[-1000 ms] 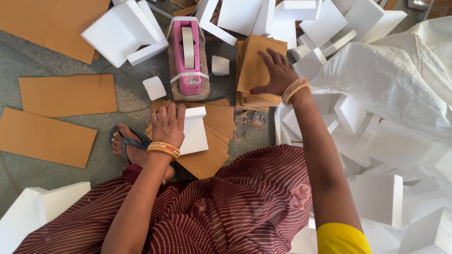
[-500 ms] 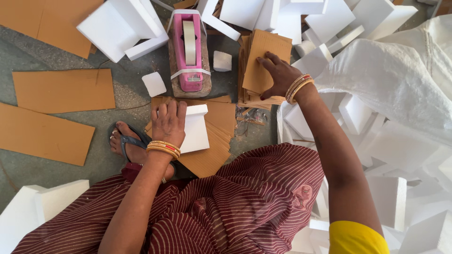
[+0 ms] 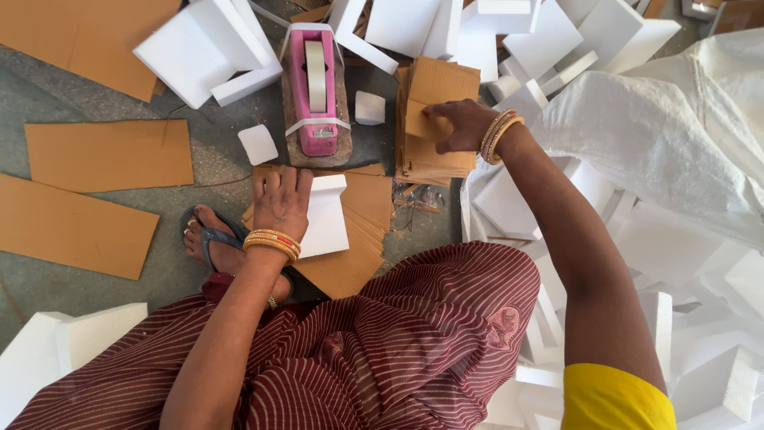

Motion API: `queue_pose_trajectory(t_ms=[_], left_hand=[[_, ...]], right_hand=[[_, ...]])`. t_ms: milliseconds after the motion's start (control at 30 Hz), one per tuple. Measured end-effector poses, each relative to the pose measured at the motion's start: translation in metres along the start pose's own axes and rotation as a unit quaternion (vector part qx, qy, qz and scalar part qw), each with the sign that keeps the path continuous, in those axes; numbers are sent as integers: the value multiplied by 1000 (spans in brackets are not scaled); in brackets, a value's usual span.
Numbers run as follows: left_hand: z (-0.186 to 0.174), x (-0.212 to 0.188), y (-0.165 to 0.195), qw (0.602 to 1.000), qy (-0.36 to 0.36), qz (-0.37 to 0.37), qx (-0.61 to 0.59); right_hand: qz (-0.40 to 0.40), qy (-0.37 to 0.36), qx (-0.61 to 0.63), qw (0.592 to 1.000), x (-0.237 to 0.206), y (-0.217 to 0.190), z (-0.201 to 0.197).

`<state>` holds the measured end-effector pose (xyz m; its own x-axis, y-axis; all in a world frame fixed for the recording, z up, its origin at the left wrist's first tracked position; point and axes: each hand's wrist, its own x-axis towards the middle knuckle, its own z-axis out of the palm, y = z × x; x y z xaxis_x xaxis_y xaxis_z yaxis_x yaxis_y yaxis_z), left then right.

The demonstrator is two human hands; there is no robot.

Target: The person sits on the floor and assembles small boxes by placing white foam inserts into brown cardboard pieces. They use a tape dispenser to secure the foam to the cardboard, then stack the completed boxes.

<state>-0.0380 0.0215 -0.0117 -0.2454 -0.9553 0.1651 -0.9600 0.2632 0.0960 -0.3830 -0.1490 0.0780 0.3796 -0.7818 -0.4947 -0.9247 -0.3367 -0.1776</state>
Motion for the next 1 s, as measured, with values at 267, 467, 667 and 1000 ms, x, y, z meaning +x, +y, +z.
queue_pose_trajectory(t_ms=[267, 467, 667, 1000], left_hand=[[4, 7, -7, 1000, -12, 14, -3], [4, 18, -20, 995, -92, 14, -34], [15, 31, -30, 981, -131, -26, -140], [2, 59, -57, 903, -284, -47, -320]], right_hand=[[-14, 218, -80, 973, -29, -27, 28], [-100, 452, 21, 886, -91, -81, 49], [-221, 470, 23, 854, -106, -176, 163], [-206, 235, -155, 937, -55, -199, 216]])
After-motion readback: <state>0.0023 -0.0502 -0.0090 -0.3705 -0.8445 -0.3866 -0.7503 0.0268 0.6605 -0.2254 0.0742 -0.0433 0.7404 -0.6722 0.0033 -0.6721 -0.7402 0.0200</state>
